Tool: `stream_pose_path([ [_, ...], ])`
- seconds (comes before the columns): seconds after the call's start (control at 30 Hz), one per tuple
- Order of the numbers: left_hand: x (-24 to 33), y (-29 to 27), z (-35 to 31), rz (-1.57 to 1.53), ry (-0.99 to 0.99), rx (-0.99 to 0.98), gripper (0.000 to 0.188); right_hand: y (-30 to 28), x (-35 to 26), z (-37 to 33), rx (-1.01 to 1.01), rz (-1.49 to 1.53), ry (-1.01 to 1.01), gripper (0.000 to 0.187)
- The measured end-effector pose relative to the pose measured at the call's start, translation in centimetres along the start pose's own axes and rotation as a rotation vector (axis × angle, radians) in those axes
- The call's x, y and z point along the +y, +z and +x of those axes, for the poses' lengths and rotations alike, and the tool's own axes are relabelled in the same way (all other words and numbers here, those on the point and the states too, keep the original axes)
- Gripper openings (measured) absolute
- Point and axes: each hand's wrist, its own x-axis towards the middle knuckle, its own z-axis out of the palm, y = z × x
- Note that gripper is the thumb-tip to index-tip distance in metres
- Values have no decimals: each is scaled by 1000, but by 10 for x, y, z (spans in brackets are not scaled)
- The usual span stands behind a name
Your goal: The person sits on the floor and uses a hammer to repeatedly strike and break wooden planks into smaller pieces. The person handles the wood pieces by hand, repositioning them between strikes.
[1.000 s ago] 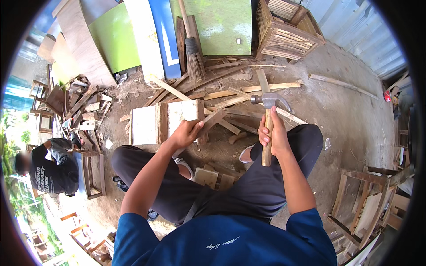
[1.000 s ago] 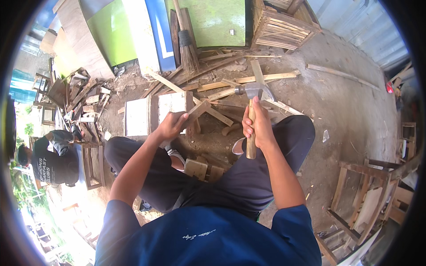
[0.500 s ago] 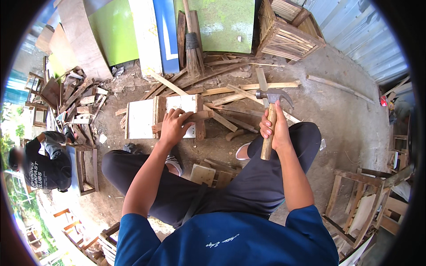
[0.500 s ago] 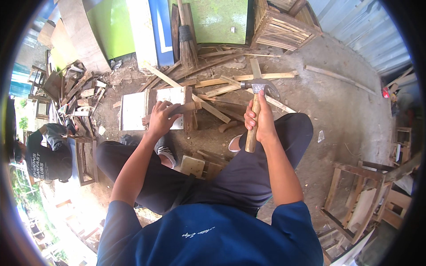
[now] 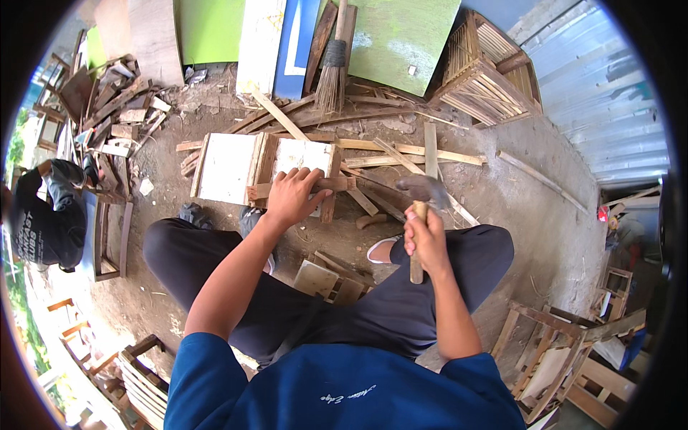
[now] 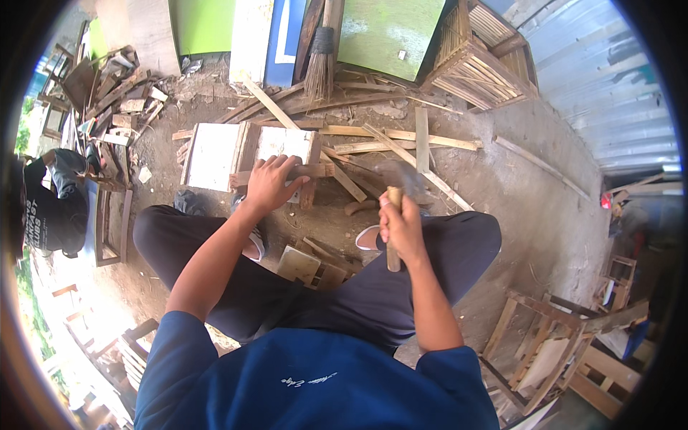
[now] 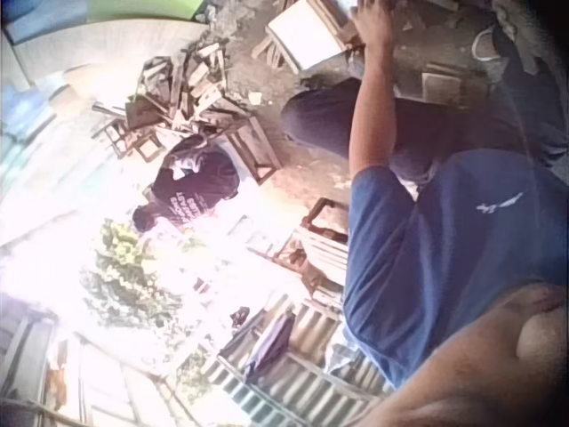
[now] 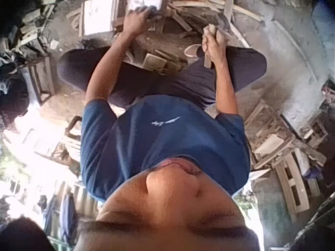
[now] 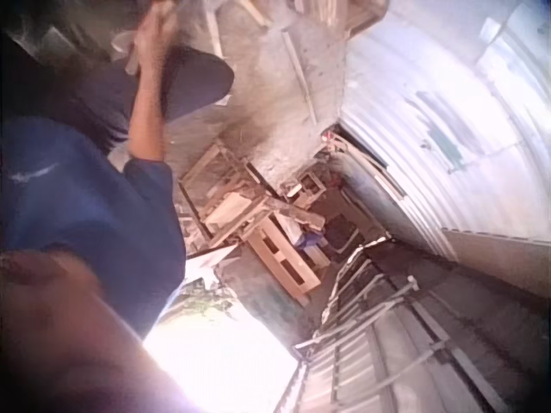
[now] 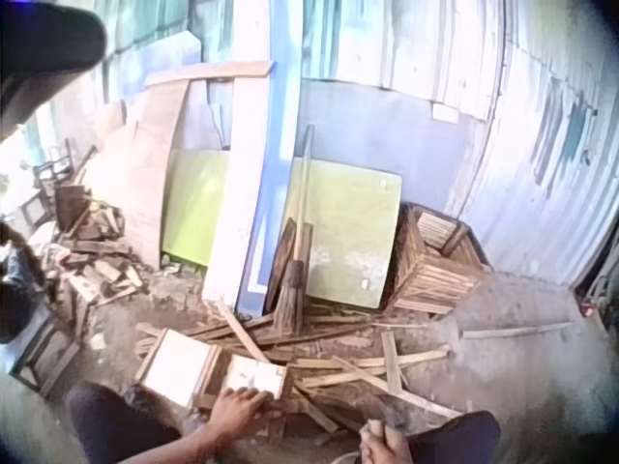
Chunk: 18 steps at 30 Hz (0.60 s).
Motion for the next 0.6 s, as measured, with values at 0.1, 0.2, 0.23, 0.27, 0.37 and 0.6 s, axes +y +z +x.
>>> stream_pose_path([
  [0.1, 0, 1, 2, -10, 22, -9, 41, 23, 14, -2, -26, -49, 4, 16],
  [0.2, 6, 5, 5, -6, 67, -22, 40, 46, 33, -2, -14, 36, -31, 18],
  [0.23, 9, 7, 5, 2, 80, -37, 39, 52, 38, -1, -20, 117, -34, 19],
  [0.27, 14, 9, 6, -20, 87, -38, 39, 54, 42, 0, -9, 128, -21, 20],
  [0.37, 26, 16, 8, -93, 6, 1, 39, 54, 49, 5, 14, 100, -2, 22],
  [0.6, 31, 26, -5, -68, -9, 50, 37, 49, 56, 5, 21, -31, -21, 33],
])
